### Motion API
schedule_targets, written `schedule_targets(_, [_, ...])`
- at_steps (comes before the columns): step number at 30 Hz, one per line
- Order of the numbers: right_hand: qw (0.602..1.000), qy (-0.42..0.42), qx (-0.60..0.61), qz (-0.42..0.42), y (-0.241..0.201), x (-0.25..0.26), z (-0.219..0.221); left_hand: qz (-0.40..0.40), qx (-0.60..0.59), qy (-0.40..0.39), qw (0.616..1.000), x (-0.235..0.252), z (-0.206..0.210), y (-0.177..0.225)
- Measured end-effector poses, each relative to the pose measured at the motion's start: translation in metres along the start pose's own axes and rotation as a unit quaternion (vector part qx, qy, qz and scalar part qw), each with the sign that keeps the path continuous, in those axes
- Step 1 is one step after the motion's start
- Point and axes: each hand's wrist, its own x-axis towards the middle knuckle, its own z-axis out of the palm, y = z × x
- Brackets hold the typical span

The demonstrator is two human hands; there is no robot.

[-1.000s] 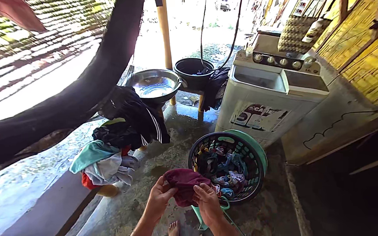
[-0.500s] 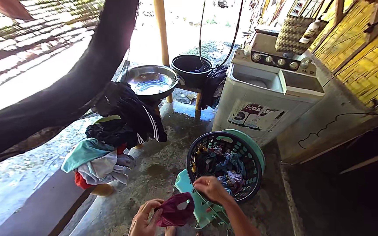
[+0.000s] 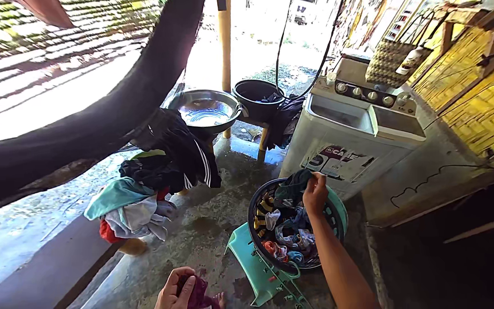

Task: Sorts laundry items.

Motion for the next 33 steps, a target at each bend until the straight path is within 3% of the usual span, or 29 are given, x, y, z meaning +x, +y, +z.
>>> schedule_targets(2, [0.998,-0.024,-0.003,-0.060,-0.003,0.013,-0.009,-0.001,0.016,-0.026,1.000,0.001,0.004,0.004])
schedule_targets(6, [0.994,-0.047,0.093,-0.031,-0.016,0.029,-0.049,0.038,0.037,-0.075,0.996,0.017,0.014,0.011])
schedule_targets(9, [0.983,-0.109,0.135,-0.054,-0.036,0.021,-0.073,0.099,0.044,-0.110,0.988,0.037,0.028,0.026])
schedule_targets(13, [0.944,-0.297,0.114,-0.088,-0.081,-0.002,-0.094,0.171,0.023,-0.185,0.967,0.069,0.067,0.070])
schedule_targets(16, [0.901,-0.402,0.126,-0.100,-0.109,-0.033,-0.096,0.174,0.045,-0.248,0.952,0.077,0.103,0.095])
schedule_targets(19, [0.862,-0.463,0.185,-0.091,-0.116,-0.053,-0.102,0.162,0.099,-0.291,0.938,0.071,0.123,0.095])
schedule_targets(22, [0.844,-0.454,0.280,-0.048,-0.098,-0.060,-0.112,0.103,0.037,-0.336,0.935,0.072,0.113,0.084])
schedule_targets(24, [0.836,-0.431,0.339,0.002,-0.080,-0.065,-0.110,0.032,-0.106,-0.376,0.920,0.073,0.101,0.077])
schedule_targets(27, [0.822,-0.392,0.402,0.091,-0.063,-0.074,-0.093,-0.068,-0.289,-0.462,0.836,0.072,0.091,0.073])
schedule_targets(29, [0.820,-0.372,0.414,0.131,-0.061,-0.081,-0.081,-0.085,-0.279,-0.521,0.802,0.072,0.088,0.070])
schedule_targets(30, [0.817,-0.367,0.421,0.143,-0.061,-0.083,-0.079,-0.088,-0.238,-0.532,0.808,0.072,0.087,0.070])
schedule_targets(33, [0.790,-0.366,0.466,0.159,-0.063,-0.088,-0.086,-0.083,-0.053,-0.466,0.880,0.071,0.085,0.065])
